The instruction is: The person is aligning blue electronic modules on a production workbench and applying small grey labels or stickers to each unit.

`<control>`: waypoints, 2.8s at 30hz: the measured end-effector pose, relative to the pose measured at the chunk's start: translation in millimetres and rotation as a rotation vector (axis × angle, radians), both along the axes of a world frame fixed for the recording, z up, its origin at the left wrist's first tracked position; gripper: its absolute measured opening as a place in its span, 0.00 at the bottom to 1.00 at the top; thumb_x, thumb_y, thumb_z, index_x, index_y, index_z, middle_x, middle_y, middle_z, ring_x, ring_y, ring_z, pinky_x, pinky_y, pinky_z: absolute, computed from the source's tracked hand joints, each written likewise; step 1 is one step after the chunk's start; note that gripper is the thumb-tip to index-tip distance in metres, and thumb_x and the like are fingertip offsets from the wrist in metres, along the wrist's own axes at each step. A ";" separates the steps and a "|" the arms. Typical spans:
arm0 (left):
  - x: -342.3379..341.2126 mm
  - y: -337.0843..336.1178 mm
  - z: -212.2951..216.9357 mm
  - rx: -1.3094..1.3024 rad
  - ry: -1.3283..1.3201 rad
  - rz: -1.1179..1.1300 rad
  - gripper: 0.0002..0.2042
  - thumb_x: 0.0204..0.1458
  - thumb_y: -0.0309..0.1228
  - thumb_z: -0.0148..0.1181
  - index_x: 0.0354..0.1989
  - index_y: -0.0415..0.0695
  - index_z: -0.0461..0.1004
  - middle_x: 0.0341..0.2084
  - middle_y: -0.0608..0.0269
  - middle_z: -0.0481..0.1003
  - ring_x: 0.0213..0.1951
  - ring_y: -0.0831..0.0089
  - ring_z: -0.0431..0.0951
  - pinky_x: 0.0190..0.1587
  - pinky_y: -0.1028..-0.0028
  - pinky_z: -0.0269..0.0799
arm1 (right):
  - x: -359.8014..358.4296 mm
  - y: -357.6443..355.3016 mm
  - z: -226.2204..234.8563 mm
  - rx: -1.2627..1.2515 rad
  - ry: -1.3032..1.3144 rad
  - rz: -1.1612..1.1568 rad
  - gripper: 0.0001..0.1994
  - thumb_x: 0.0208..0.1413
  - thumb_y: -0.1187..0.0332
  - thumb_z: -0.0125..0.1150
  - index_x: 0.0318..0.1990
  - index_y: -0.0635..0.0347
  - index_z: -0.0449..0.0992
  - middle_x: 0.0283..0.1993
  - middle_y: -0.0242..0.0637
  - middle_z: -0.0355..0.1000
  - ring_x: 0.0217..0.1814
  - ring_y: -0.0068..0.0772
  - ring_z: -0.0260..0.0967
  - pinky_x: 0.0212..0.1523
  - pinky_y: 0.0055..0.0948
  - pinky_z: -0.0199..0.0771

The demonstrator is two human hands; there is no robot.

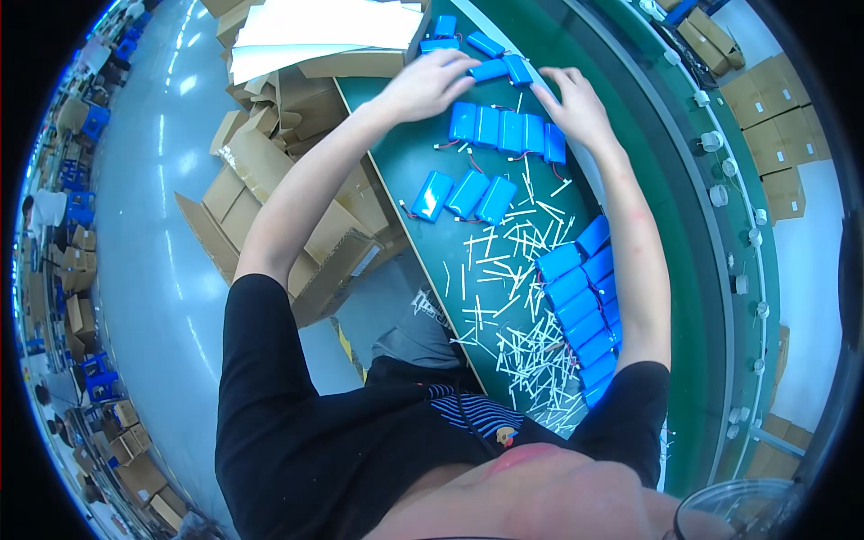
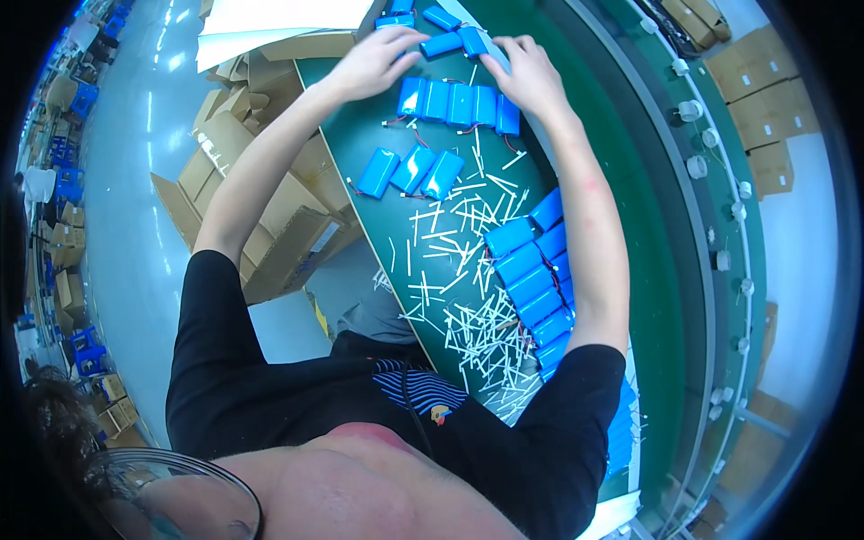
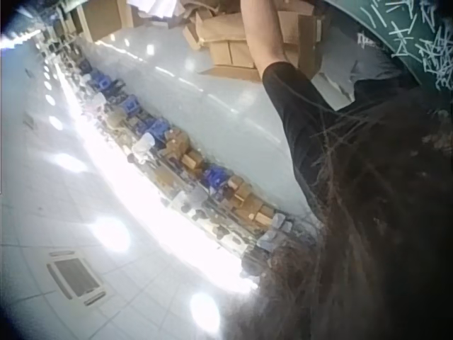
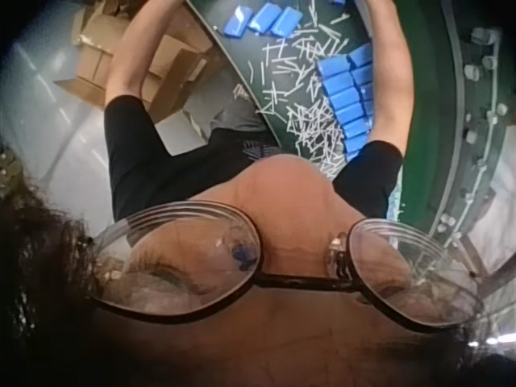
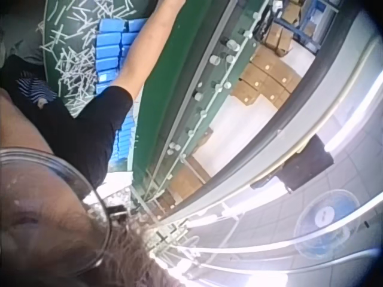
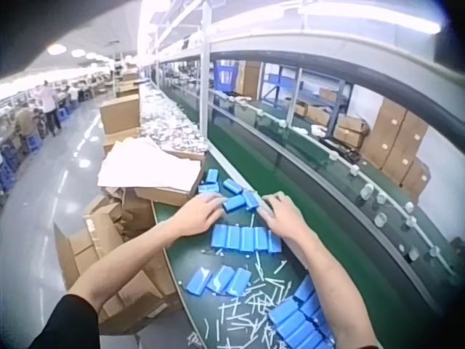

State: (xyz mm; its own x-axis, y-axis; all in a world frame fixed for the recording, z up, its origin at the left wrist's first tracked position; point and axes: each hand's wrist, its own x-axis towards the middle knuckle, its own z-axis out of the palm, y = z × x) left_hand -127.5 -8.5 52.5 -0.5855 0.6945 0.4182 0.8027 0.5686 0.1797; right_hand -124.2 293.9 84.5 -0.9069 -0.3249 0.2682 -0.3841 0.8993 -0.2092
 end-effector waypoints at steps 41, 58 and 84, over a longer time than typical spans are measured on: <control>-34.2 22.9 -5.0 0.057 -0.118 0.249 0.29 0.63 0.45 0.64 0.70 0.51 0.68 0.63 0.51 0.71 0.60 0.54 0.75 0.62 0.60 0.75 | -65.9 -24.0 -26.9 -0.200 -0.152 0.190 0.30 0.56 0.54 0.71 0.64 0.56 0.76 0.60 0.45 0.74 0.57 0.46 0.76 0.58 0.37 0.79; -68.7 33.9 27.1 -0.322 -0.289 0.676 0.24 0.59 0.28 0.62 0.66 0.48 0.72 0.51 0.45 0.73 0.52 0.43 0.77 0.57 0.56 0.78 | -137.6 -67.5 -25.2 0.033 0.054 0.305 0.21 0.59 0.78 0.57 0.59 0.57 0.79 0.64 0.38 0.74 0.53 0.42 0.76 0.59 0.36 0.79; -45.5 2.1 7.1 -0.540 0.112 0.513 0.34 0.60 0.49 0.58 0.71 0.45 0.62 0.63 0.43 0.66 0.61 0.44 0.69 0.62 0.53 0.72 | -33.0 4.4 -18.1 -0.163 -0.288 0.299 0.39 0.58 0.49 0.67 0.76 0.46 0.61 0.74 0.40 0.62 0.75 0.48 0.53 0.73 0.49 0.59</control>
State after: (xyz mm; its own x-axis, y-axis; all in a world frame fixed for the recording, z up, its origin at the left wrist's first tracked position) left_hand -173.1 -6.4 59.6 -0.8648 0.4713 0.1732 0.4102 0.8621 -0.2976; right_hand -157.1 298.2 66.4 -0.8248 -0.5586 0.0875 -0.5274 0.7042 -0.4754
